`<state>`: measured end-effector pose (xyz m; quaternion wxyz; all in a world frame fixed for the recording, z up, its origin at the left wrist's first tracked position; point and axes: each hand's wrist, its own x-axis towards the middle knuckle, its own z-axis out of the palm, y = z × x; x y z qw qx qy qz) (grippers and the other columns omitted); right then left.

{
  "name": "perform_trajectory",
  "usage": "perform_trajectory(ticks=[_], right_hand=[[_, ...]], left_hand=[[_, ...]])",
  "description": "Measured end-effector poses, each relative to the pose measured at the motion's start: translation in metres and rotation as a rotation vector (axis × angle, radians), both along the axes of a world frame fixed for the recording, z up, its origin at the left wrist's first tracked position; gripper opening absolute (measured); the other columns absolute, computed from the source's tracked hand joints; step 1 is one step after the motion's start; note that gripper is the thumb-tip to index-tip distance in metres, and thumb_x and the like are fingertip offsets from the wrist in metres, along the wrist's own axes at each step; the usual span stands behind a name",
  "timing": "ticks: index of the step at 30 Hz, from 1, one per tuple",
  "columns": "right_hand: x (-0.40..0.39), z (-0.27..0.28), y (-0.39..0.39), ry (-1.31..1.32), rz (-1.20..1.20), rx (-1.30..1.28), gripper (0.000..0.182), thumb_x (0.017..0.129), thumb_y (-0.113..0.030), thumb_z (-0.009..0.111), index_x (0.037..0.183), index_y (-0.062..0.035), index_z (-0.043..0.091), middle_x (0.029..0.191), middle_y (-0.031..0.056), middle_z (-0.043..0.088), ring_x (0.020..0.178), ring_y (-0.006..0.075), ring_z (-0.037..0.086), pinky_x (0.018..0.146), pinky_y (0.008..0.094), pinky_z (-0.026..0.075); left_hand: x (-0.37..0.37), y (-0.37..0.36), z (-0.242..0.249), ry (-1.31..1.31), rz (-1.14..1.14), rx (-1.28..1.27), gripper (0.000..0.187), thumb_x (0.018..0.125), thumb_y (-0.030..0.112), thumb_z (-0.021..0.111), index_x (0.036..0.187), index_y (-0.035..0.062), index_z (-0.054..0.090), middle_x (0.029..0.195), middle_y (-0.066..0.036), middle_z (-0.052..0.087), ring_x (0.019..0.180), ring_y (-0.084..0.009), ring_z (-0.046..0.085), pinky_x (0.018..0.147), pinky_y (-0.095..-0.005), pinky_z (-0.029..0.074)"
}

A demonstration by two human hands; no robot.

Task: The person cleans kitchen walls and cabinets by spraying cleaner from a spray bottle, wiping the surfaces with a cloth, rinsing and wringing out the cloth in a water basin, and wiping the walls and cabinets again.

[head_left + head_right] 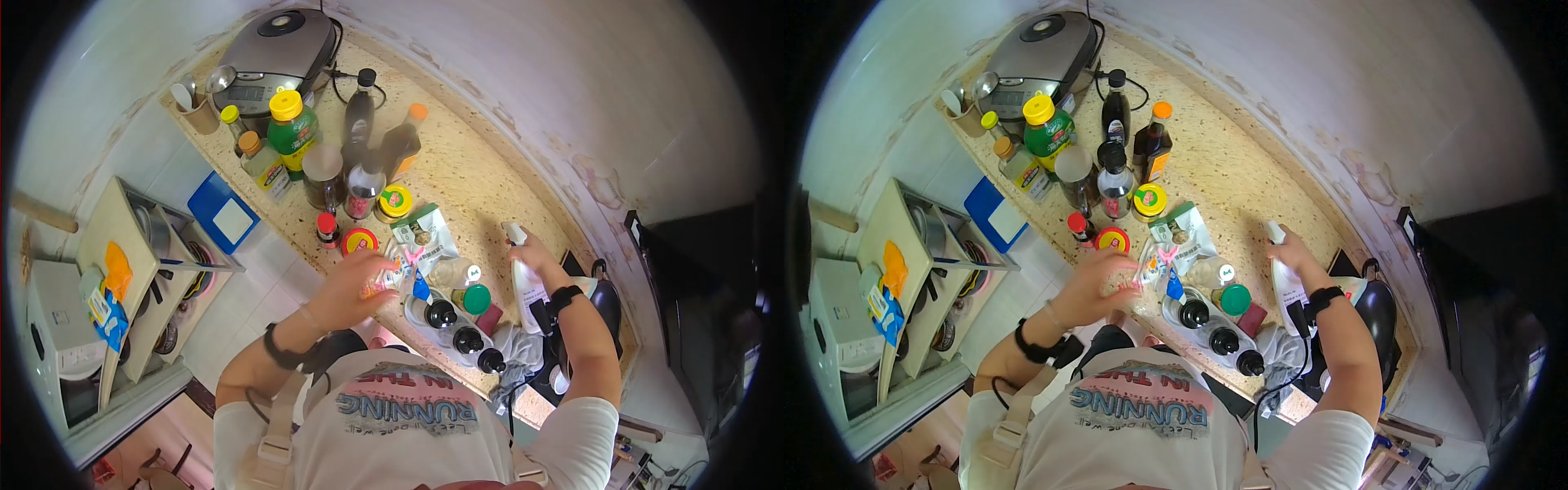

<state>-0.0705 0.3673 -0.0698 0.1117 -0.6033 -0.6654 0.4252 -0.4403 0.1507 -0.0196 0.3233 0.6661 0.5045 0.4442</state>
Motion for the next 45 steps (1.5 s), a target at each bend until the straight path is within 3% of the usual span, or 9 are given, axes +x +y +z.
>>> perform_trajectory(ticks=[6,9,15,23,29,34,36,40,45], right_hand=[[0.028,0.017,-0.019,-0.299,-0.094,0.125,0.041,0.056,-0.019,0.063,0.092,-0.0008,0.058,0.074,0.0164,0.060,0.070,0.0288,0.059,0.064,0.0357,0.046],[0.044,0.017,-0.025,-0.330,0.010,0.067,0.048,0.059,-0.006,0.062,0.106,-0.0025,0.052,0.076,0.0060,0.057,0.071,0.0163,0.057,0.064,0.0300,0.047],[0.026,0.030,-0.046,0.015,-0.145,-0.100,0.063,0.059,-0.001,0.063,0.120,-0.0055,0.045,0.094,0.0050,0.058,0.073,0.0172,0.056,0.065,0.0293,0.046],[-0.058,0.022,-0.004,0.024,0.093,-0.008,0.030,0.058,-0.009,0.064,0.087,-0.0054,0.058,0.073,0.0010,0.056,0.068,0.0133,0.052,0.060,0.0269,0.042],[-0.123,0.016,0.042,-0.173,0.266,-0.044,0.031,0.056,-0.012,0.065,0.086,-0.0049,0.060,0.073,0.0065,0.061,0.068,0.0186,0.057,0.062,0.0315,0.045],[-0.150,0.011,0.077,0.160,0.301,0.152,0.031,0.058,-0.009,0.063,0.089,-0.0077,0.060,0.071,0.0089,0.062,0.068,0.0224,0.059,0.067,0.0335,0.047],[-0.162,0.013,0.093,-0.033,0.311,0.156,0.029,0.058,-0.010,0.064,0.087,-0.0077,0.060,0.072,0.0109,0.062,0.071,0.0246,0.060,0.068,0.0339,0.047],[-0.180,0.025,0.120,-0.358,0.269,0.340,0.028,0.058,-0.013,0.066,0.084,-0.0076,0.059,0.075,0.0141,0.063,0.075,0.0289,0.062,0.069,0.0356,0.047],[-0.165,0.019,0.166,-0.196,0.144,0.302,0.033,0.057,-0.013,0.066,0.089,-0.0092,0.059,0.082,0.0128,0.064,0.080,0.0305,0.061,0.072,0.0375,0.046]], left_hand=[[0.056,0.092,-0.024,0.450,-0.364,-0.012,0.038,0.075,0.034,0.063,0.101,0.0068,0.058,0.108,-0.011,0.052,0.104,-0.0288,0.048,0.086,-0.0419,0.038],[0.087,0.136,-0.035,0.655,-0.460,-0.155,0.035,0.078,0.033,0.059,0.105,0.0100,0.058,0.114,-0.009,0.051,0.110,-0.0279,0.045,0.088,-0.0479,0.035],[0.105,0.166,-0.061,1.055,-0.577,-0.283,0.035,0.077,0.021,0.056,0.111,0.0147,0.059,0.124,-0.004,0.050,0.118,-0.0279,0.041,0.091,-0.0562,0.029],[0.105,0.155,-0.077,1.238,-0.779,-0.442,0.028,0.076,0.021,0.057,0.102,0.0125,0.065,0.109,-0.008,0.061,0.106,-0.0271,0.053,0.087,-0.0461,0.035],[0.095,0.145,-0.094,1.041,-0.787,-0.351,0.032,0.076,0.025,0.059,0.104,0.0094,0.063,0.114,-0.011,0.056,0.107,-0.0283,0.052,0.086,-0.0443,0.040],[0.070,0.108,-0.026,0.919,-0.662,-0.045,0.050,0.073,0.031,0.064,0.115,0.0064,0.052,0.118,-0.012,0.050,0.112,-0.0274,0.046,0.086,-0.0434,0.040],[0.053,0.090,0.002,0.784,-0.650,0.076,0.053,0.073,0.031,0.064,0.118,0.0064,0.049,0.116,-0.011,0.051,0.109,-0.0255,0.048,0.084,-0.0428,0.041],[0.008,0.062,0.025,0.299,-0.485,0.226,0.039,0.074,0.023,0.064,0.108,0.0061,0.055,0.107,-0.011,0.056,0.097,-0.0241,0.054,0.080,-0.0376,0.044],[-0.049,0.024,0.020,0.060,-0.064,0.206,0.025,0.068,0.005,0.067,0.092,0.0066,0.061,0.084,-0.010,0.062,0.077,-0.0263,0.059,0.069,-0.0342,0.047]])
